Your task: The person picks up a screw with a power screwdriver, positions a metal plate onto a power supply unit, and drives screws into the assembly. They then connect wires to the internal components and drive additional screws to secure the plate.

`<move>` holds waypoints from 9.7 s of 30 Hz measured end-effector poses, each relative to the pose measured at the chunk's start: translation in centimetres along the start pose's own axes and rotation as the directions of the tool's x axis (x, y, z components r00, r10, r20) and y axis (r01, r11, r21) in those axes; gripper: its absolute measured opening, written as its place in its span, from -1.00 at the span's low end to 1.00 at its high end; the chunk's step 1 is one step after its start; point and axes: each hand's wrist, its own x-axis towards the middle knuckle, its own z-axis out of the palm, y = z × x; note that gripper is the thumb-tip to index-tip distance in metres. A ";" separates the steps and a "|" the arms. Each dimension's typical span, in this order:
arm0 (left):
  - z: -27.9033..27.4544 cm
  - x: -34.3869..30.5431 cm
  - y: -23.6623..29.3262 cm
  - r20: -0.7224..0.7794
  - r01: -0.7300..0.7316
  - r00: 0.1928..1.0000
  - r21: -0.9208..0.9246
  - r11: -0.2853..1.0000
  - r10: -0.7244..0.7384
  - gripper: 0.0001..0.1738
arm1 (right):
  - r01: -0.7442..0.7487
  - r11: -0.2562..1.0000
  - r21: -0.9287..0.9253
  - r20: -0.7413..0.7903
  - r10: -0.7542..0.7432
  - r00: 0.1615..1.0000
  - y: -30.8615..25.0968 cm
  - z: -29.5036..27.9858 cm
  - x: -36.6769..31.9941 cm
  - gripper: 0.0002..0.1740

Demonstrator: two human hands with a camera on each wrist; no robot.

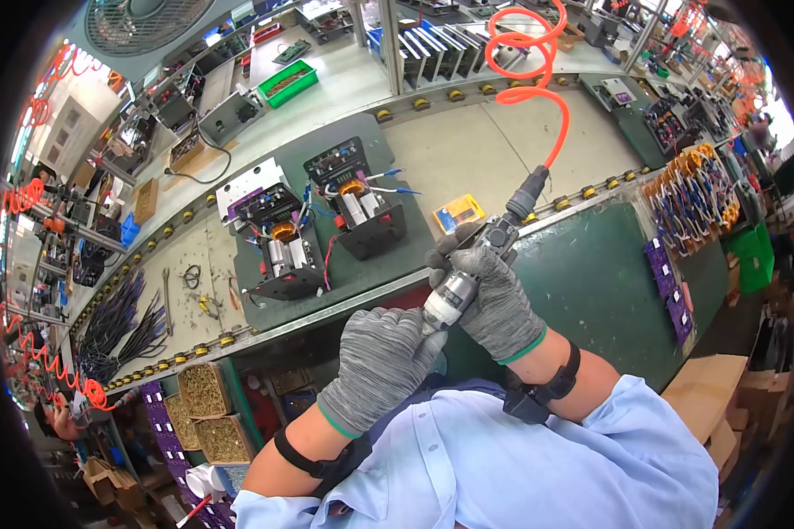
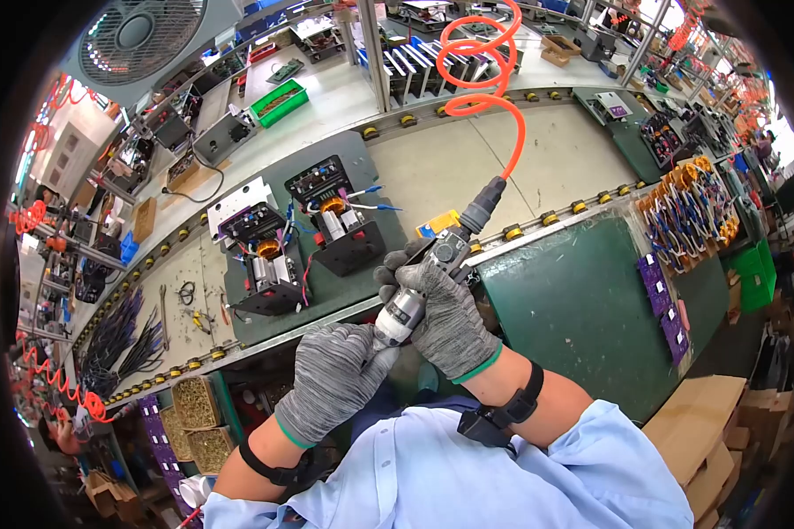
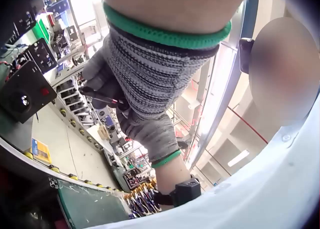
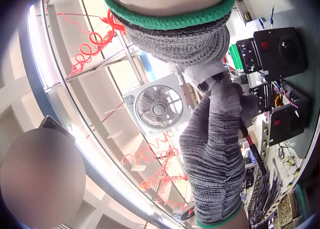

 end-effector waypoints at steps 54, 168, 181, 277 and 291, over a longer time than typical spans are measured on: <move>1.0 -3.7 -4.2 0.026 0.400 0.833 -0.718 0.569 -0.553 -0.32 | 0.037 0.969 0.243 0.066 -0.055 0.996 -4.9 -0.4 7.1 -0.75; 3.4 -0.4 -4.3 0.164 0.018 0.984 0.297 0.955 -0.069 -0.56 | -0.025 0.998 -0.054 -0.261 0.010 0.965 1.5 -2.4 3.4 -0.67; 3.2 -0.8 -3.9 0.174 -0.008 0.984 0.306 0.952 -0.047 -0.57 | -0.047 0.998 0.034 -0.280 0.055 0.959 2.5 -4.1 3.4 -0.75; 8.1 -5.8 -56.5 0.386 0.688 0.481 -0.723 0.066 -0.787 -0.53 | -0.334 0.237 -0.912 -0.374 -0.148 0.916 14.9 2.9 12.8 -0.63; 2.4 -6.8 -46.1 0.756 0.802 0.569 -0.423 0.422 -0.324 0.01 | 0.561 -0.758 -0.332 -0.530 0.642 0.554 32.3 11.3 28.1 -0.70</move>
